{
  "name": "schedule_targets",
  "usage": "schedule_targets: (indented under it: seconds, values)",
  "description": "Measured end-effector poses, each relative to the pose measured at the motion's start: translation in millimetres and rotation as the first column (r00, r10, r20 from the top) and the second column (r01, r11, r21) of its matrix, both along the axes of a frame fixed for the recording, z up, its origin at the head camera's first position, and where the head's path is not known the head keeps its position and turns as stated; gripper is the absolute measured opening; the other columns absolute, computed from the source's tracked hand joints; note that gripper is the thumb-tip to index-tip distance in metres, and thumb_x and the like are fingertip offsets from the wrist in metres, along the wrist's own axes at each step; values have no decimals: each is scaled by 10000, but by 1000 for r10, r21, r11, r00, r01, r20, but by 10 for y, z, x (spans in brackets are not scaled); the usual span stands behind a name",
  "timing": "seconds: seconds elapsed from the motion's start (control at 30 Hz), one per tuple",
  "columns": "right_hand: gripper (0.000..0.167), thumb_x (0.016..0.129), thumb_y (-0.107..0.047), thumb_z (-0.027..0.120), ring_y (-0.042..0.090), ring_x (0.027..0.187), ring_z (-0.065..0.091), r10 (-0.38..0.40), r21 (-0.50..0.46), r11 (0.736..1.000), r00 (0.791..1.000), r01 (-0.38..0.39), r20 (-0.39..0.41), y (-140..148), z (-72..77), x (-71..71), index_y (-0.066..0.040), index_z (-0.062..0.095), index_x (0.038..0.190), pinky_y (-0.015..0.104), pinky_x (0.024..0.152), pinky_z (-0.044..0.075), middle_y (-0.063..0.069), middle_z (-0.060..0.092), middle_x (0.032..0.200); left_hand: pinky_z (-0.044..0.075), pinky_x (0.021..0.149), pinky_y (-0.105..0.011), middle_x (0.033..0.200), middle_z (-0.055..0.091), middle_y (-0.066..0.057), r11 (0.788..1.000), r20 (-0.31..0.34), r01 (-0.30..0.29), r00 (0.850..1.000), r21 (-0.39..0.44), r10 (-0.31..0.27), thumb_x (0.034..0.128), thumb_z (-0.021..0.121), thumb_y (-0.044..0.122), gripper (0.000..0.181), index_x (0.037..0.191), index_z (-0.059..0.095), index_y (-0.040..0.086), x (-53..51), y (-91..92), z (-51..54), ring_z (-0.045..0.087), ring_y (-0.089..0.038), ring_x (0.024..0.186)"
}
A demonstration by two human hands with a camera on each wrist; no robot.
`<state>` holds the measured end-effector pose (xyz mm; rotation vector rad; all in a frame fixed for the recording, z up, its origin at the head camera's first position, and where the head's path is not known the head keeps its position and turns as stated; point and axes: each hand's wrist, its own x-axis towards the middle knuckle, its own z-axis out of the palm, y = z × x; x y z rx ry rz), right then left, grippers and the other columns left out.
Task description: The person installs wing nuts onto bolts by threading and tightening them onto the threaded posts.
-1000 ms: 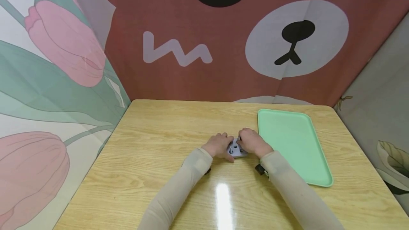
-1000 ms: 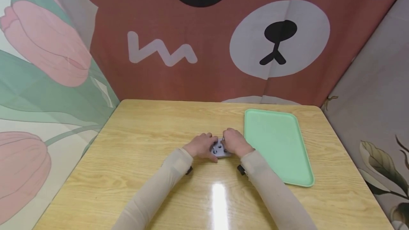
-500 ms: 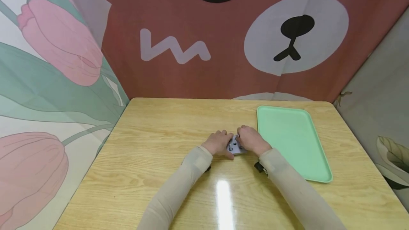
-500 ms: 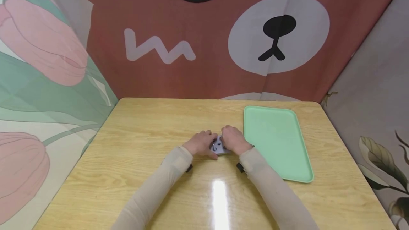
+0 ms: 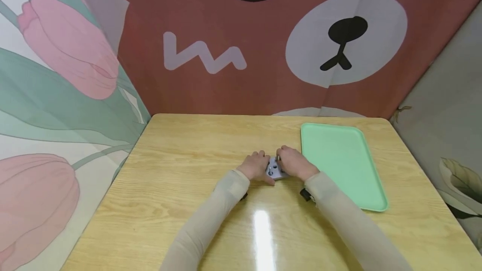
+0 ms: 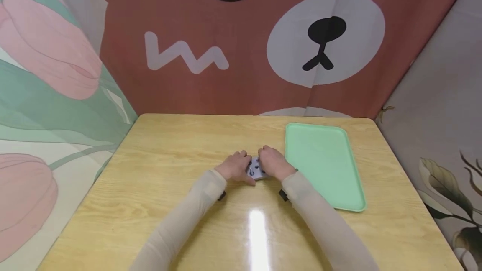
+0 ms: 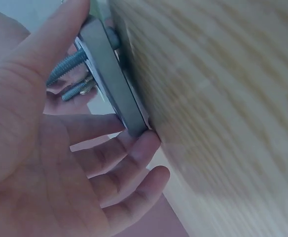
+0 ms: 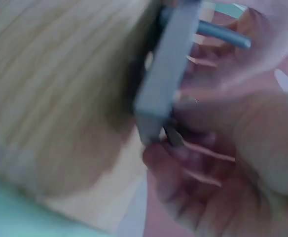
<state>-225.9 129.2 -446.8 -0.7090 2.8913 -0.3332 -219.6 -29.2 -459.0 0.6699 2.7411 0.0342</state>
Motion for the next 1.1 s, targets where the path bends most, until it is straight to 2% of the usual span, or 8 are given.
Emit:
schedule_targets:
  seconds: [0.17,0.37,0.53,0.63,0.77,0.97,1.03,1.1]
  values:
    - [306,926,-93,571,308,961,585,0,-85,996,1000,2,23,226,206,41,40,553,1202,438,803,485,186,578,1096,439,844,-333,1205,493,-44,1000,0,-20,1000,17,20,707,703,647,900,1374,443,103,-22,0,-1,465,-185,1020]
    - [232,931,-19,529,360,979,593,-14,-73,997,999,16,30,655,434,67,76,598,1131,455,788,486,216,619,1063,434,885,-339,1205,509,-52,1000,-15,-21,1000,15,21,700,725,626,913,1372,438,79,-14,33,18,479,-190,1040]
    - [267,908,5,542,400,1062,552,-18,1,1000,992,18,127,929,394,112,98,591,1153,467,823,474,252,594,1136,437,863,-333,1155,510,-51,999,-20,-39,999,8,39,702,721,630,907,1365,450,74,12,78,5,482,-178,996]
    - [220,901,-54,598,322,953,582,6,7,1000,987,-7,161,973,321,108,71,621,1080,418,763,470,208,622,1048,436,847,-337,1128,506,-52,998,-41,-67,997,12,68,712,706,639,898,1364,457,75,14,91,-10,479,-173,967]
    - [160,902,-133,637,197,749,529,56,-3,998,987,-57,148,952,221,76,19,646,952,357,653,419,107,628,877,434,852,-350,1145,502,-63,996,-64,-92,994,10,92,723,676,662,889,1353,467,70,7,77,-14,479,-178,971]
    - [91,895,-64,616,246,796,602,69,15,997,989,-72,133,921,114,86,3,672,920,374,686,485,121,652,895,418,924,-376,1252,485,-100,996,-53,-83,995,29,85,742,658,662,908,1371,439,45,31,65,-3,483,-216,1072]
    - [103,899,-44,602,200,690,548,73,22,997,988,-77,134,914,88,98,-31,656,813,333,624,450,70,614,772,409,939,-382,1281,475,-105,997,-47,-76,996,34,77,748,655,658,916,1385,423,42,44,60,-6,477,-223,1095]
    - [220,906,-33,590,152,582,423,77,25,996,988,-81,131,908,67,112,-76,586,691,291,557,369,11,498,636,407,941,-385,1297,468,-106,997,-46,-64,997,36,66,756,648,656,916,1394,412,42,55,53,-15,473,-223,1104]
